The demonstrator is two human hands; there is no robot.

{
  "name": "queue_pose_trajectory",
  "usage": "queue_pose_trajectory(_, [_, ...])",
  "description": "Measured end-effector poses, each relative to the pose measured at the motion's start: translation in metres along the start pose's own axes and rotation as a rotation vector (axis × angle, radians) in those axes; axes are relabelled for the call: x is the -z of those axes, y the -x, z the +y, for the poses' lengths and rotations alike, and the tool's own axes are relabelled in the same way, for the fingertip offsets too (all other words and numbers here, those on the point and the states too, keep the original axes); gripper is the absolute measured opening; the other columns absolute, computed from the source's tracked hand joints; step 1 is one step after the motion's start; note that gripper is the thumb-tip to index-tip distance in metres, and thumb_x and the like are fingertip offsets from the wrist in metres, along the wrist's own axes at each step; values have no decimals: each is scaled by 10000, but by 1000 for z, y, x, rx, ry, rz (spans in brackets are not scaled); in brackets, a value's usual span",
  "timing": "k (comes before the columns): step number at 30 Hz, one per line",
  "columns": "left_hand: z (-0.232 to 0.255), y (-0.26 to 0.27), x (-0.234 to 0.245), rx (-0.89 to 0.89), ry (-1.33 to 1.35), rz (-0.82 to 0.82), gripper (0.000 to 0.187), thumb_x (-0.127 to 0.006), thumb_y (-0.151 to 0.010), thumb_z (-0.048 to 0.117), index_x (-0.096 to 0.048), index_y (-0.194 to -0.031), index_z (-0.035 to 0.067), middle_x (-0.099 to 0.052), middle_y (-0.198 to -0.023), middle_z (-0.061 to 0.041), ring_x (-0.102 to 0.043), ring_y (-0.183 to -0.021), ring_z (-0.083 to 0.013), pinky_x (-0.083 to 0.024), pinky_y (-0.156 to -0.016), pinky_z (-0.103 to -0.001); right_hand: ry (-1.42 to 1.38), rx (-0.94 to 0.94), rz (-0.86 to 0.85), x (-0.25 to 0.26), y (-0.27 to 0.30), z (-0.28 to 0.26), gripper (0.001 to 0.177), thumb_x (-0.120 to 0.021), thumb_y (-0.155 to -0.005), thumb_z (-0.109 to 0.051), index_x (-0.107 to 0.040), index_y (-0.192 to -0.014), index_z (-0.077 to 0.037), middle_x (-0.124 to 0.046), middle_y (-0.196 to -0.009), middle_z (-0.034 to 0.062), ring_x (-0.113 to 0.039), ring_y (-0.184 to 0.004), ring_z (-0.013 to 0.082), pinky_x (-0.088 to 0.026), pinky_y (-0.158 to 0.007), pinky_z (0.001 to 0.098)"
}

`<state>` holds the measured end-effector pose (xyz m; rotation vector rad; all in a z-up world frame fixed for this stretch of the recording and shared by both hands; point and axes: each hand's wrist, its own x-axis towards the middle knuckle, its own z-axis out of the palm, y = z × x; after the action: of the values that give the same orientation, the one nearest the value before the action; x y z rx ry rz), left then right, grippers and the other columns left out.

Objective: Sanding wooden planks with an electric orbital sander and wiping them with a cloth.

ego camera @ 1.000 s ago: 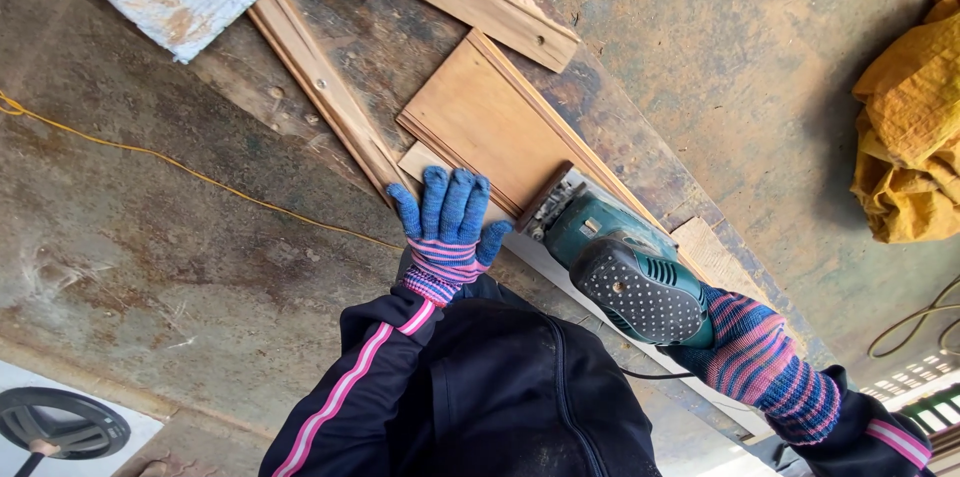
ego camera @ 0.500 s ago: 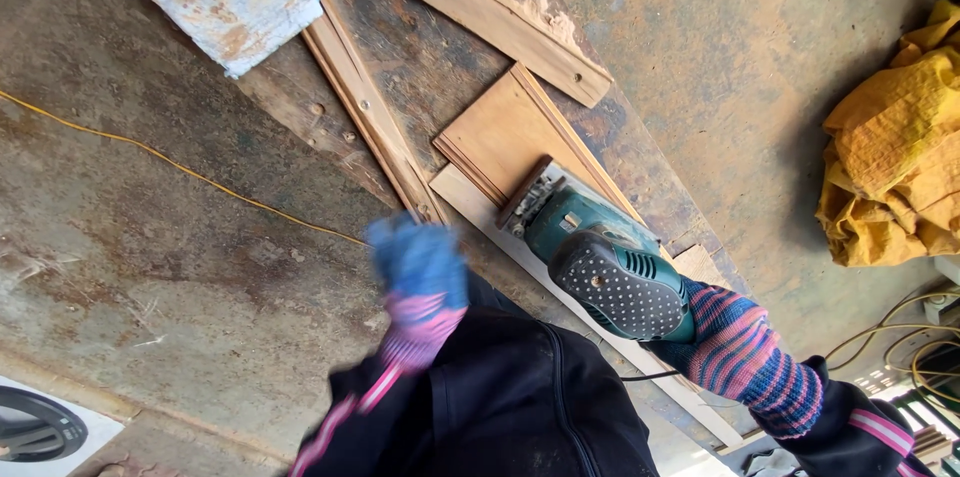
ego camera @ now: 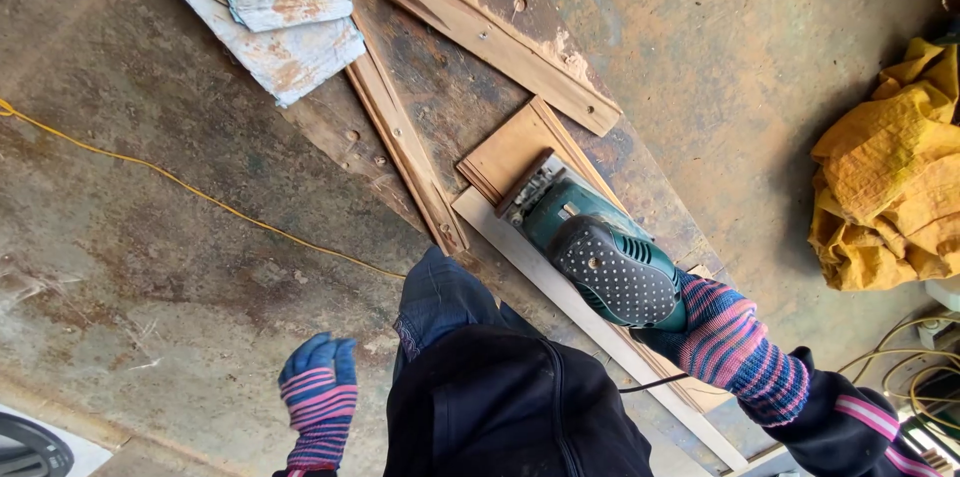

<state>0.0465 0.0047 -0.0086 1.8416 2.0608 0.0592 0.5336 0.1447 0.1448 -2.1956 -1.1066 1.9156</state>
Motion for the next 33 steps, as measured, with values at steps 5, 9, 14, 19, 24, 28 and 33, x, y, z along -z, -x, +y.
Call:
queue_pose_trajectory(5, [30, -22, 1, 51, 88, -92, 236, -782, -861, 302, -737, -934, 82, -728, -1010, -105, -668, -976, -327, -533, -904, -479, 164, 49, 42, -5, -7, -13, 411, -907, -676, -94, -791, -1071, -90, -853, -917, 63, -807, -851, 143, -626, -760, 291])
queue_pose_trajectory(9, [32, -21, -4, 61, 156, -205, 209, -759, -860, 297, -759, -911, 95, -743, -993, -105, -676, -954, -327, -535, -896, -474, 234, 29, 43, -7, -19, -42, 396, -905, -685, -156, -789, -1059, -97, -848, -892, 70, -805, -821, 148, -626, -755, 297])
queue_pose_trajectory(14, [43, -25, 6, -16, 241, -213, 175, -748, -864, 240, -764, -956, 91, -736, -1043, -112, -673, -997, -334, -532, -916, -472, 262, -30, 34, -11, -38, -75, 411, -894, -698, -201, -776, -1079, -104, -831, -899, 77, -792, -804, 157, -620, -754, 311])
queue_pose_trajectory(19, [75, -62, 34, -182, 441, -53, 219, -735, -945, 142, -741, -1149, 61, -721, -1152, -109, -669, -1130, -288, -531, -1028, -425, 72, 117, 109, -1, -38, -96, 439, -915, -699, -184, -768, -1100, -84, -817, -926, 75, -747, -846, 165, -594, -775, 323])
queue_pose_trajectory(24, [98, -114, 65, -279, 500, 9, 287, -690, -1021, 126, -692, -1292, 31, -663, -1314, -185, -629, -1260, -330, -510, -1126, -430, -96, 209, 178, 17, 41, -62, 442, -885, -713, -146, -757, -1130, -74, -803, -946, 73, -734, -820, 138, -579, -717, 306])
queue_pose_trajectory(28, [144, -155, 79, -475, 429, 27, 301, -681, -1050, 97, -682, -1341, 18, -656, -1373, -189, -612, -1336, -361, -481, -1186, -472, -579, -28, 356, 6, 142, 38, 419, -838, -708, -15, -808, -1123, 34, -836, -870, 159, -693, -589, 191, -529, -469, 313])
queue_pose_trajectory(33, [201, -143, 69, -651, 427, -56, 302, -709, -1032, 104, -700, -1322, 24, -666, -1356, -186, -618, -1320, -364, -482, -1169, -477, -856, -148, 734, -39, 221, 130, 546, -768, -623, 17, -733, -1167, -4, -789, -935, 118, -737, -753, 204, -599, -617, 338])
